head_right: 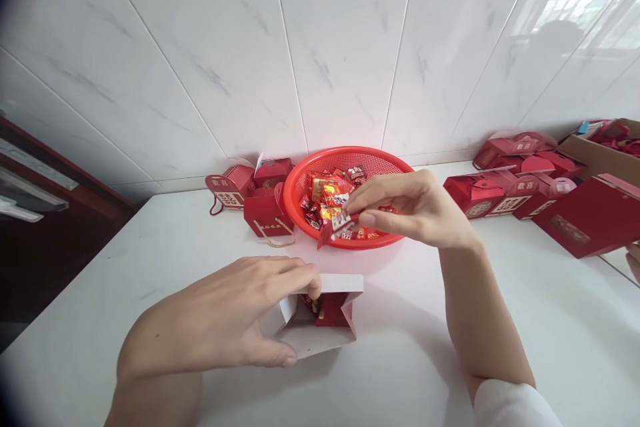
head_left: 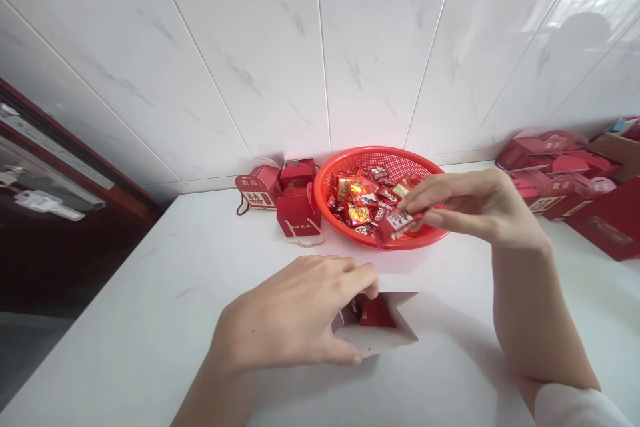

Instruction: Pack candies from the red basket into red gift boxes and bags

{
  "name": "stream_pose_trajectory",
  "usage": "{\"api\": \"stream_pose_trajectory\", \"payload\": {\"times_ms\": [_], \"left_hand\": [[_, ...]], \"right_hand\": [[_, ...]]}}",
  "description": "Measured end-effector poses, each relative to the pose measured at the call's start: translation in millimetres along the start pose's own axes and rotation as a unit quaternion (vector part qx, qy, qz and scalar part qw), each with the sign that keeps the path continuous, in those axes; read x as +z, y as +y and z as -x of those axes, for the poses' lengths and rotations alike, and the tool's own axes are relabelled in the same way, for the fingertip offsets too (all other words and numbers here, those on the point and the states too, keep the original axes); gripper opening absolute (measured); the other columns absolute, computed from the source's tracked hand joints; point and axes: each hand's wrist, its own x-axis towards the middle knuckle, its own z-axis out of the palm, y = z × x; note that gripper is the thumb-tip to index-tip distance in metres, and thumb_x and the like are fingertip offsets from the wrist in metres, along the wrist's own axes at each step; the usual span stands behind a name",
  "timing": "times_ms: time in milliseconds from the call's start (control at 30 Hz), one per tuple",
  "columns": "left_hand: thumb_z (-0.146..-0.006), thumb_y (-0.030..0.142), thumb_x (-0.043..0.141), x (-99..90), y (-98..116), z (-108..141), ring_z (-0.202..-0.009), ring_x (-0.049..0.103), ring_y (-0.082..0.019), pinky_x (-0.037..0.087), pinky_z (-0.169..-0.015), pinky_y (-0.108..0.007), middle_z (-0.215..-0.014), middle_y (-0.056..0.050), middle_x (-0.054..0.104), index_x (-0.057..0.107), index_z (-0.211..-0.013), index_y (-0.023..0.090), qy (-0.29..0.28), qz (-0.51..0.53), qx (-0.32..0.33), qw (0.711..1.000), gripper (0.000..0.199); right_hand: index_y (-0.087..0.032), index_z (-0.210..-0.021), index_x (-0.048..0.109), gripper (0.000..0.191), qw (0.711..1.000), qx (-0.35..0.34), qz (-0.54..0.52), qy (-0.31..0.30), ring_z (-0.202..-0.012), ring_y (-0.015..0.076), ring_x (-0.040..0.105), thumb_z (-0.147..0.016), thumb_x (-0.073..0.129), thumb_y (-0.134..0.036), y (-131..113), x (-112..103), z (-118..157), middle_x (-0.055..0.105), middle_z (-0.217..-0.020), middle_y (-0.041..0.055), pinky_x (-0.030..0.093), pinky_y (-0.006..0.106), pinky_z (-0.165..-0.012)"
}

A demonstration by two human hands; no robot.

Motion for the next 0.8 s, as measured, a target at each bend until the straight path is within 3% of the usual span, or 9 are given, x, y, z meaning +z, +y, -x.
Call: {"api": "stream_pose_trajectory", "payload": {"times_ms": [167, 333, 467, 567, 800], "left_hand": [[-0.078, 0.045, 0.079, -3.9, -6.7, -2.6, -0.088, 0.064, -0.022, 0.041, -0.075, -0.029, -0.098, 0.002, 0.068, 0.063, -0.106, 0.027, 0.006, 0.031, 0.014, 0.999, 0.038], [-0.075, 0.041, 0.082, -9.0, -10.6, -5.2, -0.085, 0.064, -0.020, 0.040, -0.071, -0.027, -0.096, 0.004, 0.068, 0.061, -0.100, 0.025, 0.007, 0.062, 0.022, 0.998, 0.036], [-0.075, 0.038, 0.083, -9.8, -10.3, -6.4, -0.084, 0.063, -0.019, 0.041, -0.070, -0.027, -0.097, 0.004, 0.068, 0.062, -0.099, 0.025, 0.010, 0.079, 0.026, 0.996, 0.035], [-0.075, 0.037, 0.082, -9.9, -11.7, -7.4, -0.088, 0.064, -0.021, 0.043, -0.071, -0.027, -0.101, 0.002, 0.069, 0.064, -0.103, 0.025, 0.017, 0.097, 0.031, 0.995, 0.035], [-0.074, 0.035, 0.083, -10.1, -14.2, -8.5, -0.085, 0.063, -0.020, 0.043, -0.070, -0.027, -0.096, 0.003, 0.069, 0.064, -0.096, 0.024, 0.035, 0.103, 0.036, 0.993, 0.032]], "right_hand": [[-0.026, -0.093, 0.080, 0.010, 0.994, -0.049, -0.061, -0.078, -0.080, 0.0226, 0.076, -0.083, 0.079, -0.023, -16.7, 6.7, 9.1, 0.079, -0.086, 0.0048, 0.063, 0.036, -0.071], [-0.022, -0.095, 0.075, 0.010, 0.989, -0.067, 0.029, -0.129, -0.069, 0.0139, 0.072, -0.092, 0.068, -0.015, -26.9, 28.8, 11.8, 0.078, -0.082, 0.0019, 0.059, 0.024, -0.064], [-0.020, -0.093, 0.072, 0.015, 0.974, -0.098, 0.113, -0.169, -0.059, 0.0099, 0.062, -0.096, 0.058, -0.013, -24.3, 47.1, 14.3, 0.073, -0.073, -0.0003, 0.047, 0.021, -0.054], [-0.019, -0.096, 0.071, 0.018, 0.964, -0.117, 0.172, -0.163, -0.053, 0.0094, 0.054, -0.099, 0.053, -0.014, -18.9, 58.0, 14.7, 0.069, -0.069, -0.0010, 0.038, 0.023, -0.050], [-0.016, -0.092, 0.070, 0.021, 0.951, -0.120, 0.240, -0.155, -0.056, 0.0094, 0.051, -0.100, 0.051, -0.013, -15.6, 67.0, 13.4, 0.068, -0.071, 0.0010, 0.037, 0.022, -0.053]]}}
